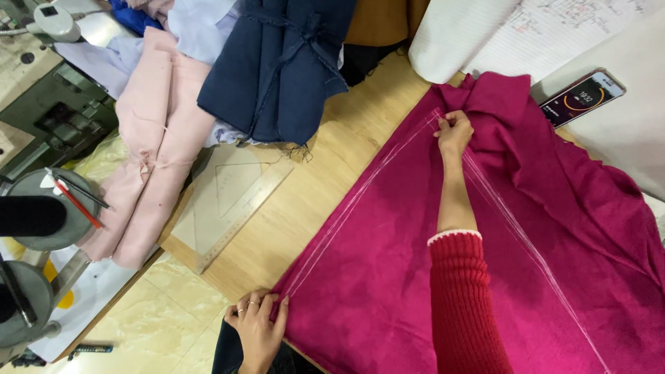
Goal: Smoothing and folding a large piece of pink fabric on a cutting table to align it with pre-marked chalk lines.
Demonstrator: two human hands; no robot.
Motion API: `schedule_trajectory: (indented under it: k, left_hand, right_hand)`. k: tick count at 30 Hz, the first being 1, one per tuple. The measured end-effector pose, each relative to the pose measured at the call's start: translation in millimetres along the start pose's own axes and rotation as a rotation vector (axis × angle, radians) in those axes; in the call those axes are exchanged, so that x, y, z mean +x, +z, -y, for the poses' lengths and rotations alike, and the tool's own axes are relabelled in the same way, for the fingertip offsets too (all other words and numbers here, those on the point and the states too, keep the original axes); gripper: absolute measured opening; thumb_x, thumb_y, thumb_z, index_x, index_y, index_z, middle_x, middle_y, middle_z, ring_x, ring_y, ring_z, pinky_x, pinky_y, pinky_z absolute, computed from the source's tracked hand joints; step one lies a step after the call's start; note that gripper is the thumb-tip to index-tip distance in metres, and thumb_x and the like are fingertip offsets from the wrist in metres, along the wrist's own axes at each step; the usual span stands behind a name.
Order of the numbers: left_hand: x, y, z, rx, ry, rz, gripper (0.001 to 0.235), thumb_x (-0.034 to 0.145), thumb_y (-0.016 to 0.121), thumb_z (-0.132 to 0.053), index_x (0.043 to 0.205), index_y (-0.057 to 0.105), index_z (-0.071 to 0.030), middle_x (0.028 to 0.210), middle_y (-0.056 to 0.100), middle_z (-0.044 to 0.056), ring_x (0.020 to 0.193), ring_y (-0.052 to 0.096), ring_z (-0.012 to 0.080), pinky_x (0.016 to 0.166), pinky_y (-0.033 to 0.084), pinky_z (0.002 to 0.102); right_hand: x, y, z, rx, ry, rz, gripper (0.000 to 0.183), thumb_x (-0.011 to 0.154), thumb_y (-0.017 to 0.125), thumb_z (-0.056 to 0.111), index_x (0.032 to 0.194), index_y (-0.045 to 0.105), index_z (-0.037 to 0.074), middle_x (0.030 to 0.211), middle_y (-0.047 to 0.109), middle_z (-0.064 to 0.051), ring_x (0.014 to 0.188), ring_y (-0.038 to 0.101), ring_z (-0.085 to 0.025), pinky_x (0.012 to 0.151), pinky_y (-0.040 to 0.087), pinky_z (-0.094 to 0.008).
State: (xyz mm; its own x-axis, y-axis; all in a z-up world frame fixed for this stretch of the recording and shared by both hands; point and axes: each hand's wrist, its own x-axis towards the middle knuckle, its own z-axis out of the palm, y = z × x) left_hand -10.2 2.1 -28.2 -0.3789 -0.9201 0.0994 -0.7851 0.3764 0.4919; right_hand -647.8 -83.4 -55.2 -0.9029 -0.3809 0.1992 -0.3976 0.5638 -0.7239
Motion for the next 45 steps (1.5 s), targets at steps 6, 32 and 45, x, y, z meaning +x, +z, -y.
schedule_trajectory:
  k: [6,32,45]
  left_hand:
    - [10,-5,-2,0.016,0.067,-0.025,0.018,0.09,0.066,-0.046,0.096,0.07,-0.029,0.105,0.069,-0.009,0.1,0.062,0.0187,0.094,0.028,0.046]
    - [-66,50,-84,-0.258,1.388,0.592,0.03,0.096,0.066,-0.031,0.121,0.071,-0.014,0.131,0.063,0.008,0.124,0.055,0.03,0.104,0.04,0.052]
    - [-192,73,-213,0.201,1.483,0.505,0.071,0.073,0.083,-0.025,0.14,0.058,-0.025,0.142,0.056,-0.001,0.136,0.05,0.0188,0.115,0.039,0.044]
  right_hand:
    - [12,9,-30,0.019,-0.069,-0.089,0.017,0.087,0.078,0.002,0.094,0.068,0.014,0.08,0.073,-0.002,0.049,0.073,-0.014,0.042,0.051,-0.023]
    - [-542,-363,-125,-0.415,0.357,-0.232,0.042,0.095,0.071,0.028,0.134,0.061,0.017,0.135,0.055,-0.015,0.127,0.052,-0.036,0.099,0.041,-0.06]
    - [-697,-561,-301,0.005,0.644,-0.589,0.032,0.106,0.067,0.023,0.132,0.066,0.004,0.114,0.069,-0.025,0.102,0.068,-0.033,0.088,0.051,-0.045]
